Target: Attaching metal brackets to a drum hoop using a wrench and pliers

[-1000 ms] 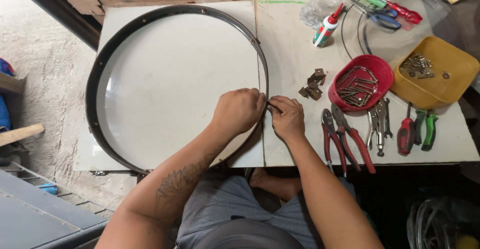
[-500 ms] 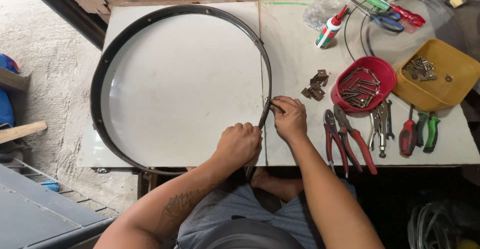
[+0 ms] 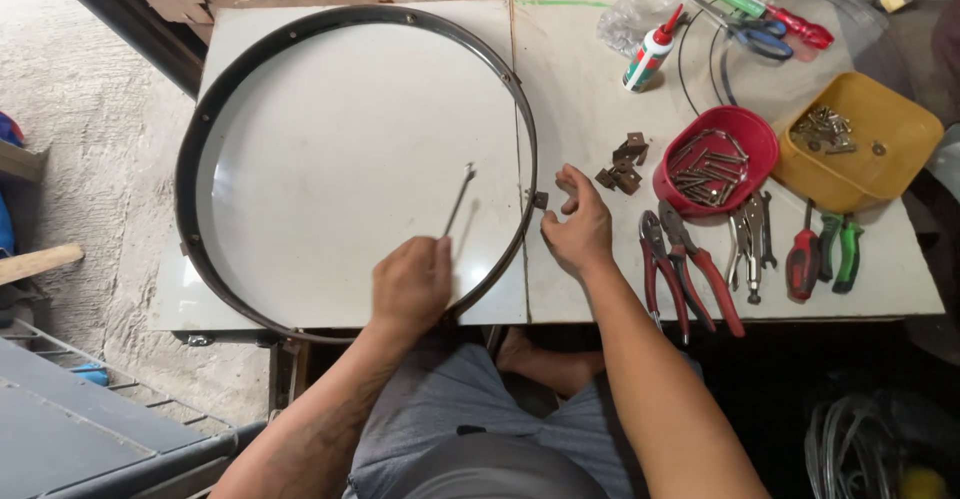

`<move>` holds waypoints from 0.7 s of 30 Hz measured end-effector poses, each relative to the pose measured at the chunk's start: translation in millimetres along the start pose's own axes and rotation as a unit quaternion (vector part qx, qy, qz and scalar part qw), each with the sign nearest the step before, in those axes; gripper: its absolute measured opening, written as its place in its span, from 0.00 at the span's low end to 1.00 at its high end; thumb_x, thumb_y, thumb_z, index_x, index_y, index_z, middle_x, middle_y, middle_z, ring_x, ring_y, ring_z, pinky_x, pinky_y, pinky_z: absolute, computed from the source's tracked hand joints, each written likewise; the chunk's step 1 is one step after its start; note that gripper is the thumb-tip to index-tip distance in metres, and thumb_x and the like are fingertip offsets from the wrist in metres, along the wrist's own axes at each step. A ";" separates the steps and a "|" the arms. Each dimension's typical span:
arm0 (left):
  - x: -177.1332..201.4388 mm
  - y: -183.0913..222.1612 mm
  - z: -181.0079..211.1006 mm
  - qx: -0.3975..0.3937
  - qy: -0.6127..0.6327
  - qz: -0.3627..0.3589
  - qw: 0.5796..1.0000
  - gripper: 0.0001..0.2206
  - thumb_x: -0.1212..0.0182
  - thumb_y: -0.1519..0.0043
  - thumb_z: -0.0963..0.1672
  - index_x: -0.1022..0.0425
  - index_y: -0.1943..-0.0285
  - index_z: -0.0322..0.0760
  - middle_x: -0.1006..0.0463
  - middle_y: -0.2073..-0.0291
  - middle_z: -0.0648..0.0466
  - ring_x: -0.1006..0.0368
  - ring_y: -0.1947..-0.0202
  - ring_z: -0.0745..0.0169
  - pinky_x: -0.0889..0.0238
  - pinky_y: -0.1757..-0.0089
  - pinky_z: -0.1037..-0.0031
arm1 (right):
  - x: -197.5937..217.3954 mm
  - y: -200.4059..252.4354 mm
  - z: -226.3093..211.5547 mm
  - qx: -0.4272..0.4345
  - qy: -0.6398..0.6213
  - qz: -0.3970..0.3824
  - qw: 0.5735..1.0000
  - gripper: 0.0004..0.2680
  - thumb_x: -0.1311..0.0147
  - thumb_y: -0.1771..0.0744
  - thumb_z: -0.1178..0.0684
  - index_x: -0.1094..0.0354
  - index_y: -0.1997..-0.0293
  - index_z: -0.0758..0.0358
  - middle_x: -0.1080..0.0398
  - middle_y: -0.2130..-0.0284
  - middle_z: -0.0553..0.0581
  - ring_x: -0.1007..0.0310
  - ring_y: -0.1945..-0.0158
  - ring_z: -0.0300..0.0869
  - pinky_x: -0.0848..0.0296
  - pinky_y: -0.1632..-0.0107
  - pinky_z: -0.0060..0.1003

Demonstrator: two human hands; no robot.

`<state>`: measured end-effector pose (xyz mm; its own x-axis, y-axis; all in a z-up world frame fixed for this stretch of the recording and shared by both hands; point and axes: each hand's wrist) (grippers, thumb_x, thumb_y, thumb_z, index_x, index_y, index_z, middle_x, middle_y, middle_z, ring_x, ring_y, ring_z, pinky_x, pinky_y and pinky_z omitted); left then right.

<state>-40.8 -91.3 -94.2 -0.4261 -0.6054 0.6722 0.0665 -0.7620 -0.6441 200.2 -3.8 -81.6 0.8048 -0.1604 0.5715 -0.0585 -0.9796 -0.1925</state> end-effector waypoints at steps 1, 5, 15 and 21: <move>4.8 5.8 -10.4 0.000 -0.001 0.004 1.000 0.14 0.42 0.35 0.49 0.27 0.74 0.45 0.32 0.85 0.54 0.26 0.81 0.50 0.33 0.77 0.66 | 0.5 -1.4 -0.2 0.004 0.000 0.001 1.000 0.26 0.41 0.41 0.63 0.38 0.33 0.65 0.24 0.44 0.60 0.28 0.57 0.44 0.30 0.50 0.42; 37.0 23.5 -40.7 0.084 0.007 -0.038 0.996 0.14 0.42 0.32 0.50 0.23 0.70 0.45 0.30 0.84 0.52 0.25 0.78 0.46 0.32 0.74 0.61 | -2.8 -0.8 8.9 0.006 -0.035 0.033 0.999 0.22 0.50 0.40 0.68 0.33 0.39 0.65 0.23 0.49 0.60 0.22 0.48 0.48 0.26 0.48 0.38; 53.1 -19.9 -18.6 0.362 0.183 -0.239 0.882 0.17 0.40 0.35 0.57 0.17 0.64 0.46 0.20 0.81 0.54 0.20 0.67 0.49 0.29 0.62 0.61 | -18.0 -10.1 38.6 0.116 0.005 0.061 0.991 0.13 0.34 0.41 0.63 0.20 0.54 0.57 0.22 0.56 0.52 0.21 0.56 0.44 0.20 0.57 0.33; 30.5 -46.0 -5.3 0.337 0.203 -0.274 0.878 0.20 0.42 0.36 0.57 0.16 0.64 0.41 0.20 0.79 0.49 0.21 0.67 0.43 0.29 0.62 0.60 | -14.6 -9.3 35.0 0.141 0.048 0.040 0.988 0.08 0.34 0.38 0.60 0.20 0.57 0.55 0.20 0.58 0.53 0.22 0.57 0.52 0.23 0.53 0.44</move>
<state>-61.7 -73.4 -46.0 -0.8382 -0.0788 0.5396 0.2112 -0.9592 0.1881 209.7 12.0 -116.1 0.7437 -0.2605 0.6156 0.0583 -0.8922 -0.4479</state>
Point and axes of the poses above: each hand's wrist, its own y-axis away from the middle knuckle, its own x-axis out of the back of the hand, z = x × y
